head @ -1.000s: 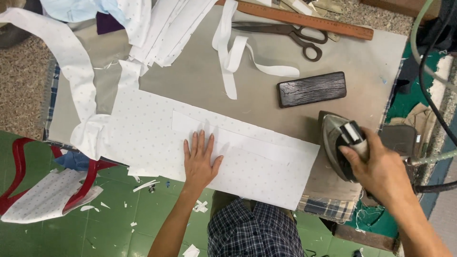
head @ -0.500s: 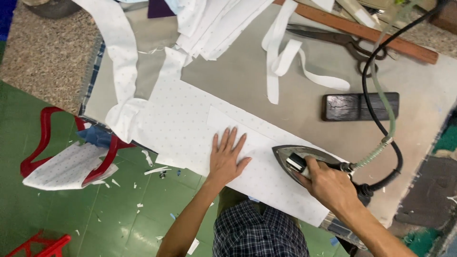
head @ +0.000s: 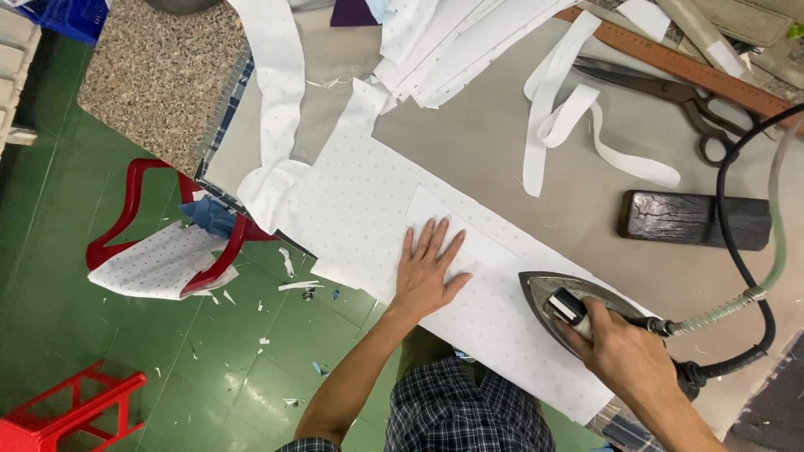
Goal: The person irons a long piece of white patterned fabric on a work table using a steam iron. They repeatedly smooth the fabric with their hands and use a black rectangular block to press down on the material while ironing over it.
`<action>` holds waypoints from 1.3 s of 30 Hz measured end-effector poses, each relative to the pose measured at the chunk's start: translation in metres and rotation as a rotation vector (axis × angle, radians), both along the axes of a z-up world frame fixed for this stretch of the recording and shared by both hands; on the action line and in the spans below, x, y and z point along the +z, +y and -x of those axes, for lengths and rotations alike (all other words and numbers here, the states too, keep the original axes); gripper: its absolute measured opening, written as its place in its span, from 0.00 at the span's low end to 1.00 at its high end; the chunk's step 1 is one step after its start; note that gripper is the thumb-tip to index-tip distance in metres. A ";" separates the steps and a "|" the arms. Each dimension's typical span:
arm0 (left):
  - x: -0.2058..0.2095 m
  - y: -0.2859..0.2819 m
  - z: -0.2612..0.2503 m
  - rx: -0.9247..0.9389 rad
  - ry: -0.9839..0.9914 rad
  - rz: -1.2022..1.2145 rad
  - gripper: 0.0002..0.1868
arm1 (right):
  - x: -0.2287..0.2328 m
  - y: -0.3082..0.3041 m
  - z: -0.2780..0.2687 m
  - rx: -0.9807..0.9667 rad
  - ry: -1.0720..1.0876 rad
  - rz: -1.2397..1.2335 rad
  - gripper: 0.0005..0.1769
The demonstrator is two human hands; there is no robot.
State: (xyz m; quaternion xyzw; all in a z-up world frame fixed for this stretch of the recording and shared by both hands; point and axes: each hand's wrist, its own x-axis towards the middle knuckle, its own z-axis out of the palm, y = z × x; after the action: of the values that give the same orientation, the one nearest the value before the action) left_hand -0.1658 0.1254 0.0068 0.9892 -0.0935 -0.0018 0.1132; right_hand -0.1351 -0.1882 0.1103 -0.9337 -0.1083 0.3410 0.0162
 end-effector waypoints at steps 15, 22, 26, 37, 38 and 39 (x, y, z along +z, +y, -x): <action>-0.019 -0.003 -0.001 -0.010 -0.056 -0.047 0.37 | -0.012 -0.077 0.051 0.036 0.030 -0.025 0.27; -0.008 -0.009 0.001 -0.036 -0.131 -0.015 0.34 | -0.006 -0.183 0.094 -0.209 0.124 0.128 0.21; -0.015 -0.010 0.003 -0.049 -0.177 -0.026 0.35 | -0.003 -0.198 0.104 -0.412 0.014 0.093 0.31; -0.014 -0.006 0.006 -0.031 -0.157 -0.039 0.35 | 0.009 -0.188 0.091 -0.455 0.016 0.065 0.31; -0.011 -0.007 0.006 -0.006 -0.164 -0.040 0.35 | 0.026 -0.177 0.079 -0.431 0.007 0.065 0.31; -0.007 -0.006 0.006 -0.006 -0.124 -0.051 0.36 | 0.043 -0.165 0.067 -0.497 0.103 0.018 0.35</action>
State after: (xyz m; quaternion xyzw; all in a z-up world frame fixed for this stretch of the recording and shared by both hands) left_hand -0.1717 0.1192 -0.0004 0.9896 -0.1034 0.0570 0.0818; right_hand -0.2024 -0.3531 0.1531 -0.9130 0.1284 0.3749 0.0967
